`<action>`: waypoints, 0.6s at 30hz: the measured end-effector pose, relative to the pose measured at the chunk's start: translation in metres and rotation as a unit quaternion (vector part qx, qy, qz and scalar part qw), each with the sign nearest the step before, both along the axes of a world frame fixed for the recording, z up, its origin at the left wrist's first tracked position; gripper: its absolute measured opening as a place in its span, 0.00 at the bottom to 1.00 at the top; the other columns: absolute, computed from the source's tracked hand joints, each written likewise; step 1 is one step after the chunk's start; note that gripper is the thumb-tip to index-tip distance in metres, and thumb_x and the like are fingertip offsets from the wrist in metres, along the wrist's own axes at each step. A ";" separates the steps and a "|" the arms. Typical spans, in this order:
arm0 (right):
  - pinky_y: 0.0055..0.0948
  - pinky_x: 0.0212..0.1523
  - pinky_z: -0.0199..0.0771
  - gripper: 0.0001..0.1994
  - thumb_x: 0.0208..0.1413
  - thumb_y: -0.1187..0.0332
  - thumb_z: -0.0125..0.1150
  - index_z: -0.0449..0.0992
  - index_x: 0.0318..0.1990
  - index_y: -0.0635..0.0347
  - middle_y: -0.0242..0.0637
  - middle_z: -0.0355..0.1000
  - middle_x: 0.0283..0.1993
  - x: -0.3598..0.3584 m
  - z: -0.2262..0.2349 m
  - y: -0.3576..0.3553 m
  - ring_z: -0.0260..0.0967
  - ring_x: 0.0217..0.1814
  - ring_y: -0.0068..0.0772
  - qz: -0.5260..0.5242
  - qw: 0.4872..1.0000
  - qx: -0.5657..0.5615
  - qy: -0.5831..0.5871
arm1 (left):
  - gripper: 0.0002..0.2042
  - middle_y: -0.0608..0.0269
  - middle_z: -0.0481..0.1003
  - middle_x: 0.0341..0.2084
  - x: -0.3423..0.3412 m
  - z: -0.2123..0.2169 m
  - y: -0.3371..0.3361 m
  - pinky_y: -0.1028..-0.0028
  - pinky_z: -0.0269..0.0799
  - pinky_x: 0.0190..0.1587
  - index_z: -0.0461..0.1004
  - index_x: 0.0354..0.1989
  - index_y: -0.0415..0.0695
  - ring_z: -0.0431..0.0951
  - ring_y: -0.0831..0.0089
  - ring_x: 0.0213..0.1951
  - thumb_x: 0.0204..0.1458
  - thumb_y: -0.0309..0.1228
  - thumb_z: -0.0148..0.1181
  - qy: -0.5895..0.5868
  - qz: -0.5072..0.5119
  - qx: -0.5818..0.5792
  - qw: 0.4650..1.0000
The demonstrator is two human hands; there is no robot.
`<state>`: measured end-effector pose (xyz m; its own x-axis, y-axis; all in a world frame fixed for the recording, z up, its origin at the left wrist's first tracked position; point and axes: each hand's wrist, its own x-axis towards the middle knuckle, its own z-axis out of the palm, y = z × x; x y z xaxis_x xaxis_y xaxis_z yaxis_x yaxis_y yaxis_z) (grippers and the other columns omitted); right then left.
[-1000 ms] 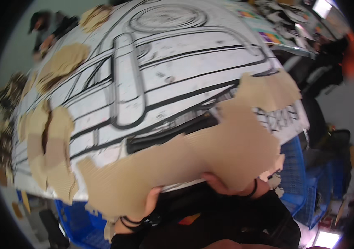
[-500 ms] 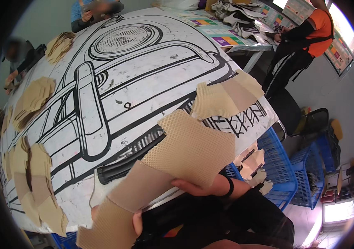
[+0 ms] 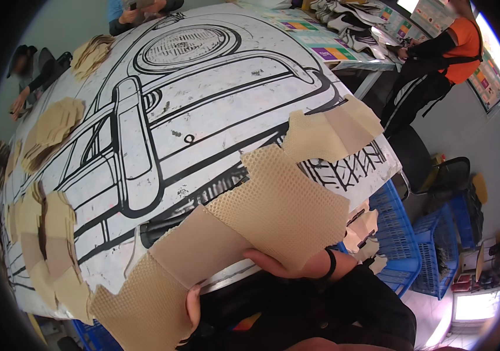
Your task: The recorder inspects and sorts padded fabric shoe upper components, checking their quality and placing them into a blue storage bin.
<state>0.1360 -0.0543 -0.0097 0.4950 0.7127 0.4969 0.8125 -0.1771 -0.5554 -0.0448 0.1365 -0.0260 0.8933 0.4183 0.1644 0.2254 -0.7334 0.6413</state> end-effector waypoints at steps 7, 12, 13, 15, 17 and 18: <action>0.37 0.48 0.69 0.16 0.51 0.67 0.66 0.75 0.47 0.62 0.42 0.72 0.46 0.001 -0.018 0.006 0.70 0.48 0.44 0.027 0.998 0.035 -0.035 | 0.15 0.55 0.77 0.42 0.004 0.000 0.013 0.66 0.68 0.51 0.74 0.49 0.40 0.76 0.60 0.46 0.52 0.27 0.60 -0.030 -0.022 -0.142 0.989; 0.35 0.47 0.69 0.18 0.48 0.68 0.67 0.75 0.47 0.61 0.40 0.72 0.46 0.000 -0.020 0.006 0.71 0.46 0.42 0.032 0.997 0.013 0.063 | 0.14 0.58 0.74 0.41 0.008 -0.006 0.014 0.70 0.68 0.48 0.72 0.48 0.38 0.74 0.66 0.44 0.53 0.29 0.58 -0.035 -0.012 -0.215 0.976; 0.35 0.47 0.69 0.18 0.48 0.68 0.68 0.75 0.47 0.62 0.39 0.73 0.46 0.000 -0.020 0.006 0.71 0.46 0.41 0.024 0.997 0.010 0.068 | 0.18 0.56 0.73 0.45 0.008 -0.008 0.015 0.69 0.67 0.50 0.70 0.51 0.38 0.73 0.64 0.47 0.52 0.28 0.60 -0.043 -0.022 -0.228 0.972; 0.34 0.47 0.69 0.19 0.47 0.68 0.68 0.75 0.47 0.62 0.39 0.73 0.46 -0.001 -0.022 0.007 0.71 0.46 0.41 0.021 0.998 0.003 0.067 | 0.21 0.54 0.72 0.48 0.010 -0.010 0.015 0.70 0.67 0.52 0.68 0.55 0.38 0.73 0.63 0.50 0.51 0.26 0.60 -0.073 -0.038 -0.239 0.967; 0.34 0.46 0.69 0.19 0.47 0.68 0.68 0.75 0.48 0.62 0.39 0.73 0.46 -0.002 -0.023 0.007 0.72 0.46 0.40 0.016 0.997 -0.002 0.072 | 0.21 0.54 0.72 0.48 0.012 -0.011 0.017 0.70 0.67 0.51 0.68 0.54 0.37 0.74 0.63 0.49 0.51 0.26 0.60 -0.084 -0.038 -0.201 0.975; 0.33 0.46 0.69 0.19 0.47 0.68 0.68 0.75 0.48 0.62 0.39 0.73 0.46 -0.002 -0.023 0.007 0.72 0.46 0.41 0.013 0.997 -0.005 0.073 | 0.21 0.54 0.72 0.48 0.013 -0.010 0.016 0.71 0.68 0.51 0.68 0.54 0.37 0.74 0.63 0.49 0.51 0.26 0.60 -0.098 -0.038 -0.200 0.974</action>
<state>0.1338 -0.0474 -0.0330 0.5433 0.7306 0.4136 0.7274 -0.1636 -0.6664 -0.0321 0.1528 -0.0364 0.8924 0.4170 0.1724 0.0246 -0.4263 0.9043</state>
